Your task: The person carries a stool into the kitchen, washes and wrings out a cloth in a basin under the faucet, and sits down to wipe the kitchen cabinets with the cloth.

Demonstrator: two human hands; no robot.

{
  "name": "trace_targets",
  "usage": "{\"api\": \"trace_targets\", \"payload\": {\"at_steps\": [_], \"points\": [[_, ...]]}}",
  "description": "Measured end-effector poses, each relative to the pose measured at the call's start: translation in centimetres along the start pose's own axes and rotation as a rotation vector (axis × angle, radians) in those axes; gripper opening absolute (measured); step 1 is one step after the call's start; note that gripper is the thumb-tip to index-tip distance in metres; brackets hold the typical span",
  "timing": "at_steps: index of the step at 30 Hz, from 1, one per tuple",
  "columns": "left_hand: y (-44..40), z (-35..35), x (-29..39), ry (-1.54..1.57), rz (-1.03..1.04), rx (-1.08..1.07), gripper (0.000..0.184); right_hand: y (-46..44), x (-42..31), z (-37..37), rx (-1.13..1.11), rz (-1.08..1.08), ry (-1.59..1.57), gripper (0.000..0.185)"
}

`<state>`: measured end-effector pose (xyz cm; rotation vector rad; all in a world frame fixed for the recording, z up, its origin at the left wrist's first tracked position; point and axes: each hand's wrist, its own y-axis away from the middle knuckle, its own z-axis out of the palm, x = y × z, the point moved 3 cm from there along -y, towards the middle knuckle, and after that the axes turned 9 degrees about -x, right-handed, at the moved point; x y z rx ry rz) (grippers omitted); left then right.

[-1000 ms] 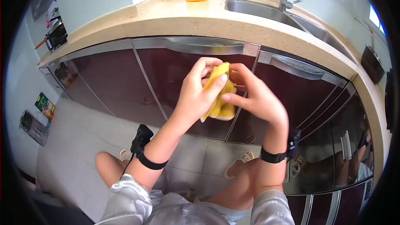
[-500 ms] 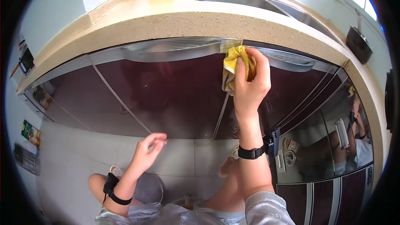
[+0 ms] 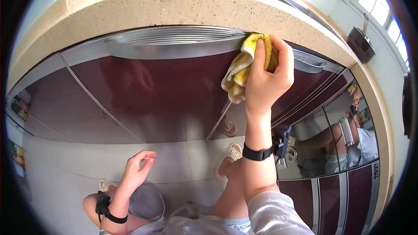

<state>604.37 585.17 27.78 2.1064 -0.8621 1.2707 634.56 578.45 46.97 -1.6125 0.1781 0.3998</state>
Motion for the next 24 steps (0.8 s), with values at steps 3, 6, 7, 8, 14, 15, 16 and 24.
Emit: {"api": "trace_targets", "payload": {"at_steps": [3, 6, 7, 8, 14, 15, 16, 24], "points": [[-0.2, 0.4, 0.1, -0.031, 0.059, 0.001, 0.017, 1.1, -0.2, 0.8, -0.045, -0.101, 0.094, 0.017], [-0.8, 0.3, -0.4, 0.039, 0.044, -0.006, 0.017, 2.6, -0.1, 0.6, -0.174, -0.033, -0.028, 0.019], [-1.0, 0.2, -0.5, 0.039, 0.051, -0.010, 0.017, 2.2, -0.1, 0.0, -0.243, -0.019, 0.025, 0.018], [-1.2, 0.1, -0.6, 0.015, 0.050, 0.012, 0.017, 1.4, -0.4, -0.3, -0.229, 0.056, 0.052, 0.016], [-0.8, 0.5, -1.4, -0.010, 0.055, 0.037, 0.017, 2.4, -0.6, 1.3, -0.040, -0.040, 0.054, 0.021], [-0.9, 0.5, -1.6, -0.029, 0.080, 0.039, 0.017, 2.9, -0.6, 1.1, -0.050, -0.051, 0.038, 0.028], [-0.9, 0.3, -1.5, -0.024, 0.085, 0.036, 0.017, 3.0, -0.8, 0.8, -0.051, -0.056, 0.044, 0.028], [-0.6, 0.8, 0.1, -0.238, 0.118, 0.082, 0.017, 3.0, -0.7, -0.1, -0.210, -0.031, 0.153, 0.050]]}}
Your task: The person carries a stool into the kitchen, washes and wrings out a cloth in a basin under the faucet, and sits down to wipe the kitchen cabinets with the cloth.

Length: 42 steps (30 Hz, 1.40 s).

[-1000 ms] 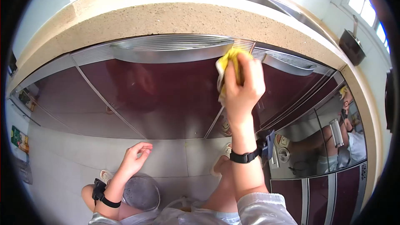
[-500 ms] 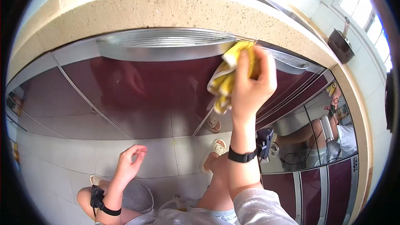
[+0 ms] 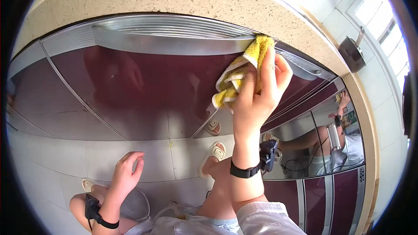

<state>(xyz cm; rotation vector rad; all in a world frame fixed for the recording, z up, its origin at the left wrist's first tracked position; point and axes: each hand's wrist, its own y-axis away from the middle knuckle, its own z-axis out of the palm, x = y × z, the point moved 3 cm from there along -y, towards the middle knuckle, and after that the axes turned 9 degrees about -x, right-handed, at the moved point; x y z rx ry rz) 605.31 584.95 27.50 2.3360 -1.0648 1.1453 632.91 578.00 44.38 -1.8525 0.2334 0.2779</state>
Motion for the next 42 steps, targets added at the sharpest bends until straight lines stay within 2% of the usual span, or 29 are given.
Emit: {"api": "trace_targets", "payload": {"at_steps": [2, 4, 6, 10, 11, 12, 18, 20, 22, 26, 30, 32, 34, 36, 38, 40, 41, 42], "points": [[0.0, -0.2, 0.2, -0.011, 0.008, 0.004, 0.017, 0.2, -0.2, -0.3, -0.074, 0.042, -0.004, 0.052], [0.1, -0.3, 0.2, -0.031, 0.021, 0.010, 0.018, -0.8, -1.5, -2.2, -0.260, 0.030, 0.103, 0.052], [0.2, -0.3, 0.1, -0.045, 0.014, -0.002, 0.019, -1.3, -2.3, -3.8, -0.461, 0.104, 0.154, 0.051], [0.1, -0.1, 0.2, -0.059, 0.032, -0.012, 0.020, -1.7, -1.6, -3.5, -0.224, 0.058, 0.134, 0.052], [0.1, 0.0, 0.2, -0.056, 0.030, -0.017, 0.020, -1.6, -1.6, -3.1, -0.238, 0.104, 0.081, 0.053], [0.0, 0.0, 0.2, -0.054, 0.029, -0.023, 0.020, -1.6, -2.0, -2.7, -0.231, 0.049, 0.179, 0.051], [-0.2, 0.4, -0.5, -0.013, 0.032, -0.026, 0.021, -1.8, -1.2, -4.5, -0.511, 0.078, 0.060, 0.046], [-0.4, 0.6, -0.5, -0.021, 0.037, -0.029, 0.020, -1.7, -0.5, -3.9, -0.214, 0.063, 0.047, 0.045], [-0.3, 0.8, -0.4, -0.027, 0.038, -0.037, 0.020, -1.3, -0.3, -2.9, -0.165, 0.016, 0.090, 0.045], [-0.3, 1.0, -0.6, -0.026, 0.047, -0.028, 0.019, -1.4, -1.6, -3.9, -0.453, 0.119, 0.029, 0.042], [-0.5, 1.0, -0.8, -0.029, 0.039, -0.032, 0.019, -1.7, -0.7, -3.5, -0.199, 0.093, 0.017, 0.042], [-0.5, 0.9, -0.5, -0.028, 0.039, -0.036, 0.019, -1.4, -1.0, -2.9, -0.268, 0.125, 0.025, 0.042], [-0.4, 0.9, -0.3, -0.029, 0.040, -0.038, 0.019, -1.9, -1.9, -3.6, -0.435, 0.111, 0.034, 0.035], [-0.4, 0.9, -0.6, -0.023, 0.016, -0.057, 0.020, -2.1, -1.4, -4.7, -0.627, 0.160, -0.115, 0.028], [-0.4, 0.8, -0.6, -0.042, 0.025, -0.051, 0.020, -2.0, -1.1, -4.8, -0.594, 0.158, -0.146, 0.022], [-0.3, 0.7, -0.7, -0.054, 0.029, -0.051, 0.020, -2.1, -0.7, -5.1, -0.612, 0.300, -0.044, 0.011], [-0.3, 0.6, -0.7, -0.058, 0.043, -0.044, 0.019, -2.1, -0.4, -5.3, -0.692, 0.454, -0.038, 0.016], [-0.3, 0.6, -0.7, -0.061, 0.057, -0.038, 0.019, -2.2, -0.4, -5.6, -0.694, 0.453, -0.038, 0.016]]}}
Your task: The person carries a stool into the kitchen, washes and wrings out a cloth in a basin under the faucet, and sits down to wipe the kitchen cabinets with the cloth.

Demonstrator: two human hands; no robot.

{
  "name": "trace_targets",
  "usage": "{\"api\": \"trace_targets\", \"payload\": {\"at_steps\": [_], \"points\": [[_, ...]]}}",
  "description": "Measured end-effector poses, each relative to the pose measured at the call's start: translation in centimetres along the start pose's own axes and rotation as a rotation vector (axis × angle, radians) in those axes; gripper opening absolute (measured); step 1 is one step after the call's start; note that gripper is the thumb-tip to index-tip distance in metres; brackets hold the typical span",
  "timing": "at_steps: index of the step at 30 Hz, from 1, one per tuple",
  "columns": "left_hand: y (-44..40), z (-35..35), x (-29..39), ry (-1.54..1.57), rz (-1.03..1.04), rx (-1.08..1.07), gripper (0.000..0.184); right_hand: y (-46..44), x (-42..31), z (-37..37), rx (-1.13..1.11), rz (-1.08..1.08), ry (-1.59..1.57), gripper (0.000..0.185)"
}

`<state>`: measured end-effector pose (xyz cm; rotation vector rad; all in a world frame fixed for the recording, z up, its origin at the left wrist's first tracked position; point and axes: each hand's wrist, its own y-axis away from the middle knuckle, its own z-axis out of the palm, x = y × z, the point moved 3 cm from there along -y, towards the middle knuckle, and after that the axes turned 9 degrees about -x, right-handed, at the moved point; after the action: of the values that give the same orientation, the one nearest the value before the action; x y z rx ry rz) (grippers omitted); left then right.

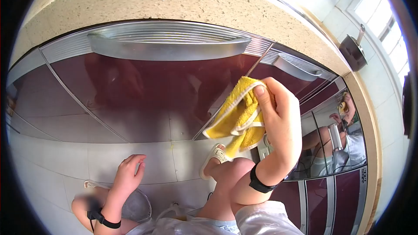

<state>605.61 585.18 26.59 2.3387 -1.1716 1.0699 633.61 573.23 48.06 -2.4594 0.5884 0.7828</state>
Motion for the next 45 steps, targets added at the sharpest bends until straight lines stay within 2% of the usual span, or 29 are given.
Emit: {"api": "trace_targets", "payload": {"at_steps": [2, 3, 4, 7, 10, 11, 12, 14, 15, 18, 20, 22, 26, 28, 30, 31, 32, 34, 36, 38, 40, 45], "points": [[0.0, -0.1, 0.1, -0.006, -0.010, 0.001, 0.019, 0.1, 0.6, -0.1, -0.076, 0.149, 0.009, 0.019], [0.0, -0.2, 0.2, -0.013, -0.019, -0.001, 0.020, -0.2, 1.1, 0.3, 0.101, -0.235, -0.162, 0.021], [0.0, -0.1, 0.2, -0.010, -0.019, -0.004, 0.020, -0.2, 1.1, -0.4, 0.165, -0.332, 0.036, 0.022], [-0.1, 0.0, 0.1, -0.020, -0.022, -0.013, 0.020, -0.1, 1.3, -0.6, 0.238, -0.109, -0.257, 0.016], [-0.2, 0.3, 0.0, -0.034, -0.016, -0.023, 0.020, -0.6, 1.5, -0.3, 0.349, -0.173, -0.337, 0.014], [-0.3, 0.4, 0.1, -0.041, -0.012, -0.024, 0.020, -0.7, 1.5, -0.1, 0.441, -0.167, -0.264, 0.014], [-0.4, 0.4, 0.1, -0.049, -0.008, -0.025, 0.020, -1.0, 1.7, 0.3, 0.440, -0.168, -0.262, 0.014], [-0.5, 0.4, 0.2, -0.050, -0.004, -0.025, 0.020, -1.2, 1.9, 0.3, 0.664, -0.271, -0.121, 0.014], [-0.5, 0.4, 0.3, -0.052, 0.002, -0.028, 0.020, -1.1, 1.8, 0.2, 0.683, -0.297, -0.084, 0.013], [-0.6, 0.5, 0.0, -0.062, 0.002, -0.034, 0.020, -0.8, 2.1, -0.2, 0.621, -0.206, -0.128, 0.014], [-0.6, 0.5, 0.0, -0.067, -0.001, -0.035, 0.019, -1.2, 2.2, -0.3, 0.631, -0.260, -0.116, 0.012], [-0.6, 0.5, 0.1, -0.070, -0.006, -0.035, 0.019, -1.5, 2.1, -0.2, 0.520, -0.254, -0.376, 0.011], [-0.5, 0.4, 0.3, -0.075, -0.003, -0.037, 0.019, -1.8, 2.9, 0.0, 0.350, -0.277, -0.360, 0.007], [-0.5, 0.5, 0.3, -0.082, -0.003, -0.040, 0.019, -1.8, 2.5, 0.2, 0.337, -0.281, -0.386, 0.003], [-0.5, 0.5, 0.2, -0.086, 0.006, -0.038, 0.019, -1.7, 2.6, 0.4, 0.325, -0.243, -0.342, 0.003], [-0.5, 0.5, 0.2, -0.086, 0.007, -0.040, 0.019, -2.1, 3.0, 0.1, 0.463, -0.377, -0.034, 0.008], [-0.5, 0.6, 0.2, -0.094, 0.013, -0.038, 0.019, -2.2, 2.7, 0.4, 0.465, -0.372, -0.031, 0.008], [-0.5, 0.7, 0.2, -0.101, 0.021, -0.037, 0.019, -2.3, 2.5, 1.5, 0.553, -0.272, -0.604, 0.014], [-0.5, 0.6, 0.2, -0.106, 0.000, -0.038, 0.019, -2.5, 1.7, 2.5, 0.344, -0.264, -0.995, 0.018], [-0.5, 0.6, 0.4, -0.105, -0.003, -0.047, 0.019, -2.9, 1.8, 3.6, 0.205, -0.171, -1.020, 0.017], [-0.5, 0.6, 0.4, -0.104, -0.006, -0.054, 0.020, -3.4, 1.5, 4.8, 0.281, -0.074, -0.939, 0.016], [-0.5, 0.9, 0.2, -0.106, -0.001, -0.066, 0.019, -3.7, 0.0, 5.1, 0.405, -0.120, -0.837, 0.022]]}}
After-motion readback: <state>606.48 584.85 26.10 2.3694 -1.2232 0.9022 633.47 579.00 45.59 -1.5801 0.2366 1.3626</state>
